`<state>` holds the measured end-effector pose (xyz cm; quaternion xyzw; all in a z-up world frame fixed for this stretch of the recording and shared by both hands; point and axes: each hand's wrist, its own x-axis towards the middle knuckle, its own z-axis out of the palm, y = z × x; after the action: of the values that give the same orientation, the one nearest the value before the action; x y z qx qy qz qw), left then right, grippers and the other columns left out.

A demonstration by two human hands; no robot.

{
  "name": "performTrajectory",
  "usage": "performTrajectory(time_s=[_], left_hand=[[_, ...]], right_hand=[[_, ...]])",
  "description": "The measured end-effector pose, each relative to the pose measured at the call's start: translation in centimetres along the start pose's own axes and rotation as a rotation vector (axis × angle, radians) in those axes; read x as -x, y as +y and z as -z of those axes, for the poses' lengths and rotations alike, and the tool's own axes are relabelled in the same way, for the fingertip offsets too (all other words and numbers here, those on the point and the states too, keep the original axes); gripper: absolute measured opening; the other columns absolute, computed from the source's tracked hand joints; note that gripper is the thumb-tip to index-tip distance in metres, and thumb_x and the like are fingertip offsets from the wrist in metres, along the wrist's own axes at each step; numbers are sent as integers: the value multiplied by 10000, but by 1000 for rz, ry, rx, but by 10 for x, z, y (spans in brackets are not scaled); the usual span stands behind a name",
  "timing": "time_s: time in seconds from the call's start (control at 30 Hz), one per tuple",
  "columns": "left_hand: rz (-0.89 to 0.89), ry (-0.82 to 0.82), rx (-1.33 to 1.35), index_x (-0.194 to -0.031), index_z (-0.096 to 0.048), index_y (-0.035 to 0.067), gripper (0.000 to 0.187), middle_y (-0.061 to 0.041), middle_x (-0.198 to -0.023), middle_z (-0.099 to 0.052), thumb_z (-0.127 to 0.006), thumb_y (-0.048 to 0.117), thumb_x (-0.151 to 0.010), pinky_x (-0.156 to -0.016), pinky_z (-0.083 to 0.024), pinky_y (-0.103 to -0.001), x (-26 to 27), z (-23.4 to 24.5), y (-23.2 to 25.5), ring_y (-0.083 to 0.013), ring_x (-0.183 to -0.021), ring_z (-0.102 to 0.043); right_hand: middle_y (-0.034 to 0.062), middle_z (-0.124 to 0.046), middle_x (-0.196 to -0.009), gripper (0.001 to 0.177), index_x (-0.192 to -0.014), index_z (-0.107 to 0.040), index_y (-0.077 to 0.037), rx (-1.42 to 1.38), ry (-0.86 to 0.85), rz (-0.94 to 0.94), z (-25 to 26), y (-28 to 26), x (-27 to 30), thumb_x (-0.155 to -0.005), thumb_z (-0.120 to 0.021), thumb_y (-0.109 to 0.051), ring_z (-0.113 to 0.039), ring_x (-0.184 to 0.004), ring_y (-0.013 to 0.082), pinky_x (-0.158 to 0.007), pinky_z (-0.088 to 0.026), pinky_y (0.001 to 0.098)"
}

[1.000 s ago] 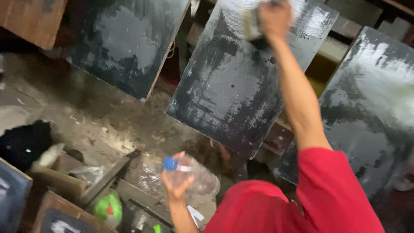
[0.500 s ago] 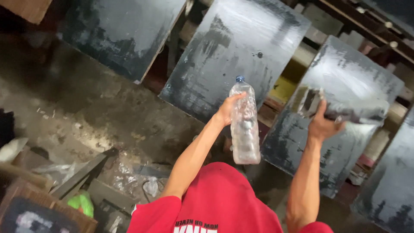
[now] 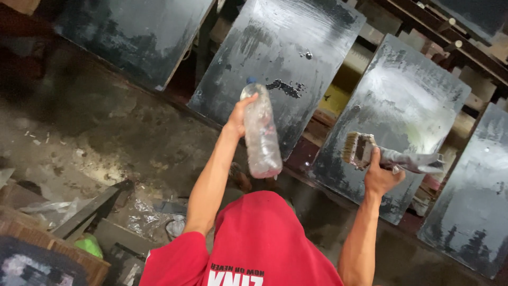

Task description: Applying liquid adhesive to screen printing boards and spreading it evenly with a brush to prepare them for garment placement.

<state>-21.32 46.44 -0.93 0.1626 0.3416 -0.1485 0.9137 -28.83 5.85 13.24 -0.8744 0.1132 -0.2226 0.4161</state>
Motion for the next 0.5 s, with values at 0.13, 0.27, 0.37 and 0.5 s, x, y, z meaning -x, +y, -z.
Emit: performTrajectory(time_s=[0.13, 0.27, 0.37, 0.5], left_hand=[[67, 104, -202, -1078, -758, 31, 447, -203, -1033, -764, -919, 288, -749, -851, -612, -568, 56, 13, -2, -386, -906, -766], [67, 125, -404, -1101, -741, 3, 441, -192, -998, -756, -917, 195, -745, -812, -615, -522, 105, -18, -32, -340, -886, -767], [-139, 105, -570, -1116, -748, 4, 485, -212, -998, -748, -939, 180, -707, -835, -617, -512, 83, -13, -43, -345, -931, -758], [-357, 116, -841, -1193, -755, 116, 634, -202, -1058, -749, -988, 264, -623, -898, -601, -477, 147, -75, -34, -334, -1050, -729]], right_hand=[[217, -544, -865, 684, -1104, -352, 220, -149, -50, -70, -43, -36, -5, -1034, -904, -177, -633, -804, 242, -663, -343, 343], [202, -649, -648, 317, -768, -703, 91, -303, -158, 101, -84, -19, -27, -925, -938, -54, -685, -623, 194, -527, -488, 326], [216, -631, -640, 308, -761, -699, 97, -411, -271, 218, -105, -75, -45, -925, -931, -21, -637, -628, 177, -536, -469, 312], [217, -685, -724, 240, -838, -740, 95, -507, -357, 212, -168, -59, -76, -873, -952, -11, -639, -710, 150, -621, -512, 299]])
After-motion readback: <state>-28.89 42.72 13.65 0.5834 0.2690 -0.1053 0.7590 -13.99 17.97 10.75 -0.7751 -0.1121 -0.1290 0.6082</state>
